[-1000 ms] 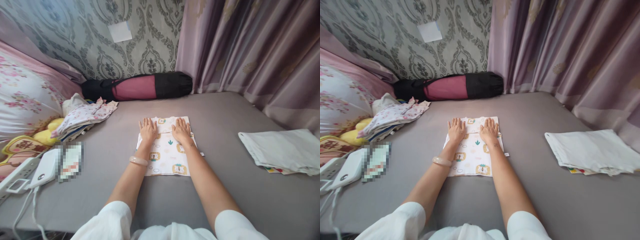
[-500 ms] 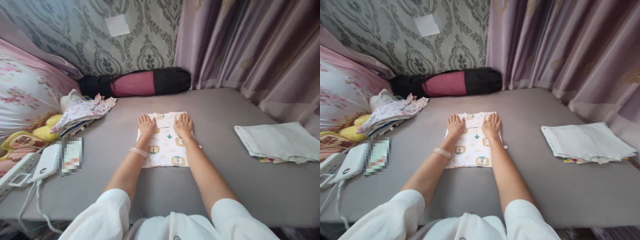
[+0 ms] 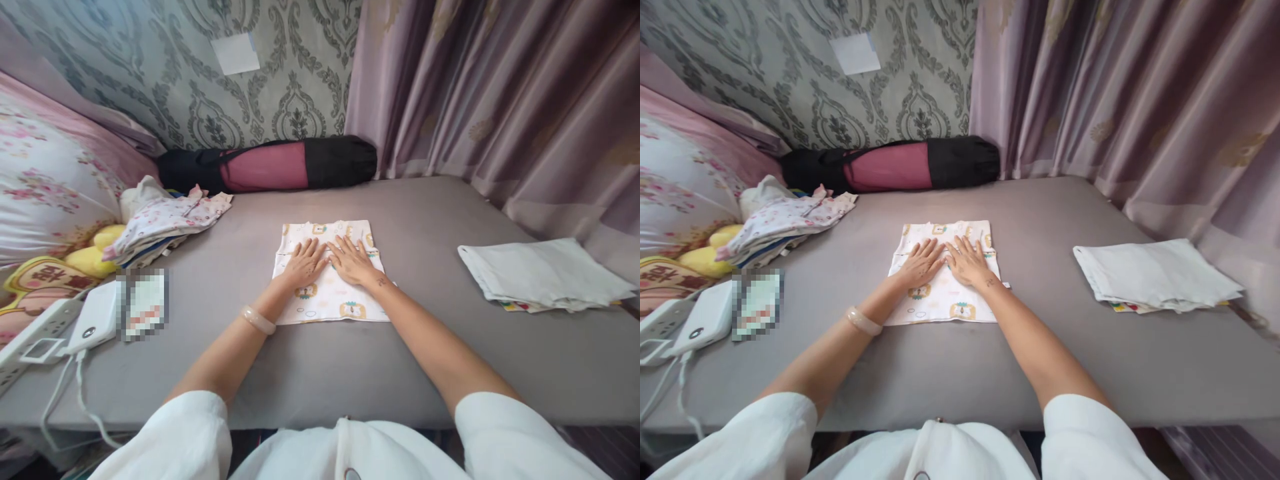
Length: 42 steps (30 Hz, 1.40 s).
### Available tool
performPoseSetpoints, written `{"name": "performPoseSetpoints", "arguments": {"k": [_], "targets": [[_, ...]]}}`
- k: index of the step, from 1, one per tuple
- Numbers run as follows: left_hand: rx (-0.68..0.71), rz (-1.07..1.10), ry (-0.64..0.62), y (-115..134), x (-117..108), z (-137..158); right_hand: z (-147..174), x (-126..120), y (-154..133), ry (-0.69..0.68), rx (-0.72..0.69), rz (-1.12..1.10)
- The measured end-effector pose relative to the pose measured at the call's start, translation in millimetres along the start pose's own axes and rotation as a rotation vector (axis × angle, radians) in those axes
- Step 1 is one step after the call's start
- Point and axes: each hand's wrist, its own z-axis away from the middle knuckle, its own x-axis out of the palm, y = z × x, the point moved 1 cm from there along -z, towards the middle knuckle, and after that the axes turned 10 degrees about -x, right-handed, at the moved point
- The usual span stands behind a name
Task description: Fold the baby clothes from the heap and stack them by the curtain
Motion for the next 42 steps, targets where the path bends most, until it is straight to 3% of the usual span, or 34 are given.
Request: {"name": "performPoseSetpoints", "arguments": {"k": [7,15,25,35,42], "targets": [[-0.001,-0.003,-0.035,-0.9,-1.2,0.0,1.9,-1.6,1.9,0.0,-0.012,-0.017],[0.068,0.027,-0.047,-25.8,1.6,49.0,58.8,1.8,3.5,0.007,-0.088,0.004],[0.046,0.041,-0.031,-24.7,-0.2,63.0,73.0,-1.4,-0.4,0.005,-0.114,-0.014],[0.407,0.309,-0.026,-3.3,-28.0,108.3,120.0,-13.5,-27.0,-0.072,-0.332,-0.145],[0.444,0.36,0.049,4.1,-24.5,111.9,131.1,-12.8,-33.3,0.114,-0.417,-0.187]]}}
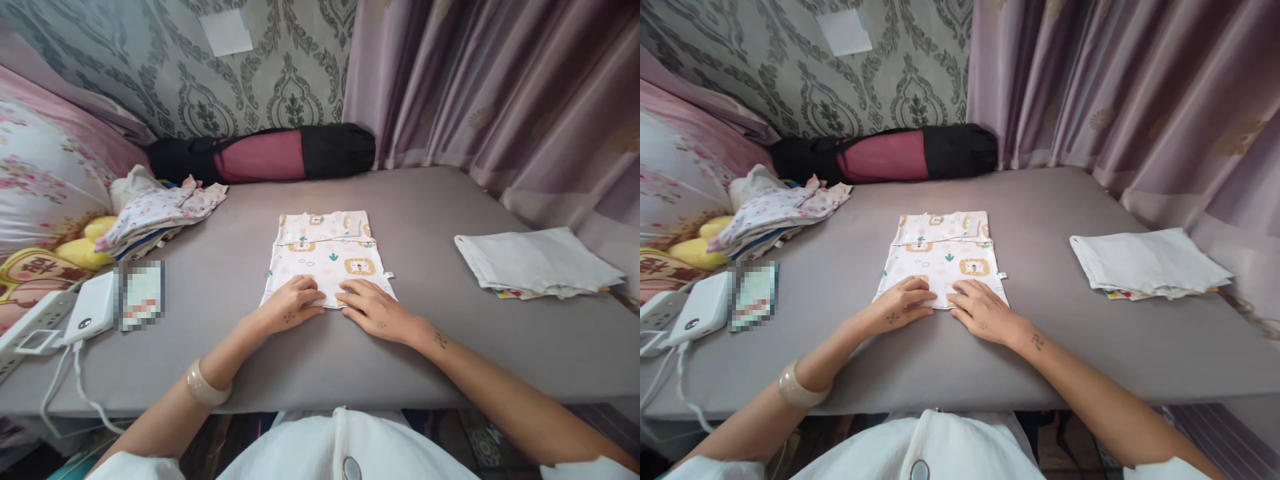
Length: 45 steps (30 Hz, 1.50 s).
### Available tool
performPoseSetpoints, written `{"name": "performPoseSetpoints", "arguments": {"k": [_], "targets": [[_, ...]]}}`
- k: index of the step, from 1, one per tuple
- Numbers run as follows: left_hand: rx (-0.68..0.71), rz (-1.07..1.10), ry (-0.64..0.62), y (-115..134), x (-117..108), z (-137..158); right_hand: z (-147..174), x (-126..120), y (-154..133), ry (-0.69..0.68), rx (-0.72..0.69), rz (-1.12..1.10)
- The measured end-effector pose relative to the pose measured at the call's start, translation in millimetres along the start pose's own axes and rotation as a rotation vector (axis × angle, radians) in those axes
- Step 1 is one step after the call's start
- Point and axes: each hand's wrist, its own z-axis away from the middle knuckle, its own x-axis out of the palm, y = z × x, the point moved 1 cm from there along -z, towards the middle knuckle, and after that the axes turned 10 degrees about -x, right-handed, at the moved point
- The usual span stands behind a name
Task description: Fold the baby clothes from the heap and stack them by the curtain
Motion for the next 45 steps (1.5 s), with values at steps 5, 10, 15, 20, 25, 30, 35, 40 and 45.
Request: {"name": "performPoseSetpoints", "arguments": {"k": [5,10,15,20,25,30,35,40,45], "targets": [[0.031,-0.165,0.031,8.8,1.0,-2.6,-4.7,4.3,-4.5,0.072,-0.019,0.101],[-0.001,-0.274,0.042,9.1,0.6,2.7,-1.4,3.4,-6.4,0.063,0.022,0.19],[-0.096,-0.239,0.072,-13.8,-5.9,24.3,22.4,-5.5,12.6,0.058,0.079,0.223],[-0.164,-0.135,0.068,-34.3,-17.9,41.3,45.3,-13.6,33.6,0.079,0.066,0.179],[-0.197,-0.088,0.014,-33.9,-34.1,45.4,51.8,-33.6,31.2,0.03,0.059,0.147],[-0.181,-0.067,-0.001,-23.9,-46.4,54.0,58.4,-50.7,15.3,0.005,0.087,0.162],[-0.192,0.014,-0.054,-15.7,-50.0,65.3,70.1,-54.5,3.7,-0.047,0.094,0.088],[-0.481,0.04,-0.032,-27.0,-51.2,61.1,60.7,-59.1,10.7,-0.065,0.15,0.062],[-0.67,0.108,0.203,-45.6,-50.9,46.6,41.9,-61.3,36.1,0.051,0.348,0.127]]}}
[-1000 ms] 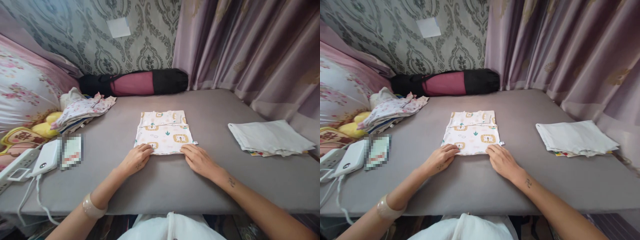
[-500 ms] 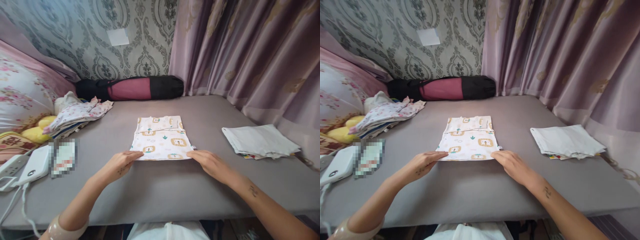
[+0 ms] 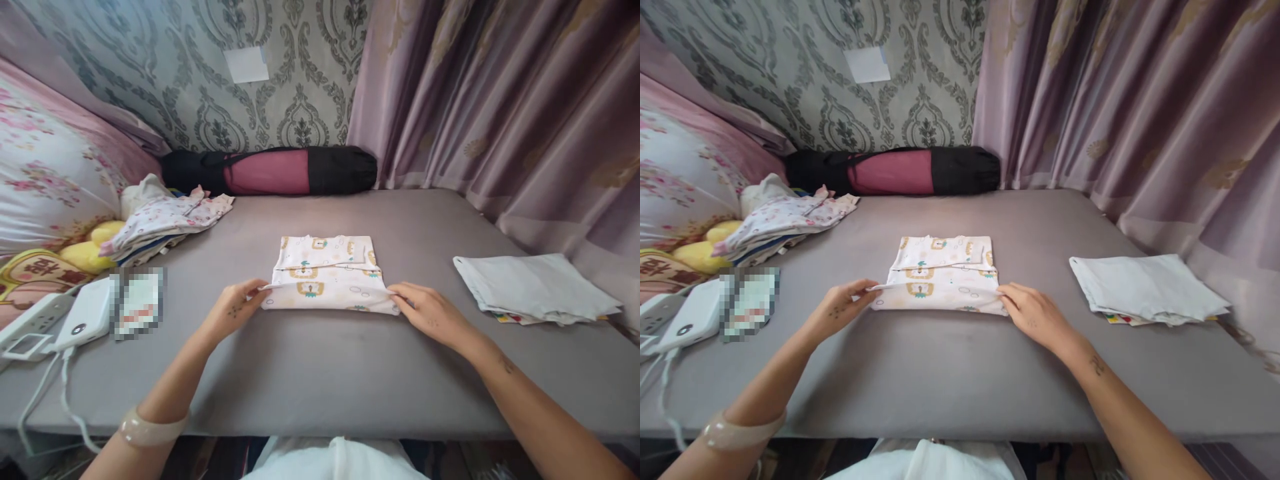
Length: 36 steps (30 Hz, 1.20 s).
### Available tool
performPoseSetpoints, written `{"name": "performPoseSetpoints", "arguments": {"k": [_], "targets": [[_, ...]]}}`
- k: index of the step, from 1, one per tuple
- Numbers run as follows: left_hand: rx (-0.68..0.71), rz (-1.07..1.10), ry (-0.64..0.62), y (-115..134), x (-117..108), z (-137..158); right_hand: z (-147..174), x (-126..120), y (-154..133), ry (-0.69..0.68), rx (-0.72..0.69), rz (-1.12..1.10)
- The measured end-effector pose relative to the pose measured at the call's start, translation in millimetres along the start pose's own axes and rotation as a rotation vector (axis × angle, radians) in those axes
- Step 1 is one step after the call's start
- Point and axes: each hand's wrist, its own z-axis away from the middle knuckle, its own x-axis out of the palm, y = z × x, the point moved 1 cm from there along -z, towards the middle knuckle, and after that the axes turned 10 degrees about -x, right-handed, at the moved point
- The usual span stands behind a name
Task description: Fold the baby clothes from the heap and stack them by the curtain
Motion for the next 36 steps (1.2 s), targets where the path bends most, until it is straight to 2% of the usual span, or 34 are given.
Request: {"name": "performPoseSetpoints", "arguments": {"k": [5,10,16,21,36], "targets": [[-0.044,0.118,0.127,2.0,13.8,-27.0,-25.8,7.8,15.0,0.111,0.189,0.041],[-0.157,0.087,0.235,9.1,26.8,-60.0,-54.7,14.6,28.5,0.103,0.303,0.021],[-0.242,-0.028,0.274,15.1,34.4,-92.3,-86.4,23.1,47.5,0.118,0.377,0.008],[-0.28,-0.098,0.289,19.2,39.2,-109.6,-106.6,29.0,52.6,0.14,0.479,0.035],[-0.281,-0.09,0.394,20.6,55.1,-139.4,-140.6,47.9,58.6,0.25,0.545,0.049]]}}
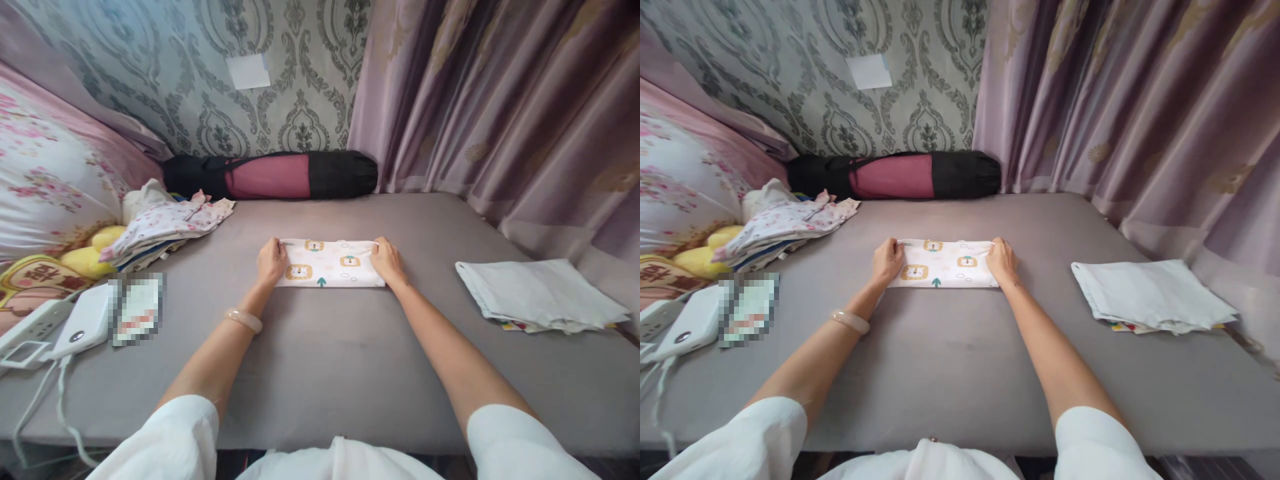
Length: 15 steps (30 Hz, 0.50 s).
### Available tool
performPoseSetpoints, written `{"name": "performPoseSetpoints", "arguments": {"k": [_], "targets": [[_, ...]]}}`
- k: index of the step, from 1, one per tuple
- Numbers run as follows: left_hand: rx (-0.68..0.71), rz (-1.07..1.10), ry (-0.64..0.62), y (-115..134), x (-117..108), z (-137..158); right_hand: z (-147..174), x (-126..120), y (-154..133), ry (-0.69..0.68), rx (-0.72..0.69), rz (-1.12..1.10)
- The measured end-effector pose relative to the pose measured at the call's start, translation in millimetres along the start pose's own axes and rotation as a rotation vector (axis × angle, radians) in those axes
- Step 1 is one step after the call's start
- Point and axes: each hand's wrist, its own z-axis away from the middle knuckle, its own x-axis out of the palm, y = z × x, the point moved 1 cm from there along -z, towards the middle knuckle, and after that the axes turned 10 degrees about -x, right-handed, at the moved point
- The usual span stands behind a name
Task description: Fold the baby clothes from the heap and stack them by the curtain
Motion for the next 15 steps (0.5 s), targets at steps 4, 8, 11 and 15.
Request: {"name": "performPoseSetpoints", "arguments": {"k": [4,8,11,15], "targets": [[-0.007,0.013,0.019,0.2,4.5,-2.5,-2.5,7.1,-0.8,0.03,-0.007,0.01],[-0.004,0.029,0.03,-1.8,11.6,-5.7,-4.2,12.1,-1.0,0.045,-0.006,0.036],[0.008,0.025,0.048,-4.7,17.3,-8.0,-5.2,15.3,-0.6,0.042,0.0,0.059],[0.03,-0.013,0.063,-7.3,21.2,-9.1,-4.8,17.6,-0.3,0.054,0.013,0.074]]}}
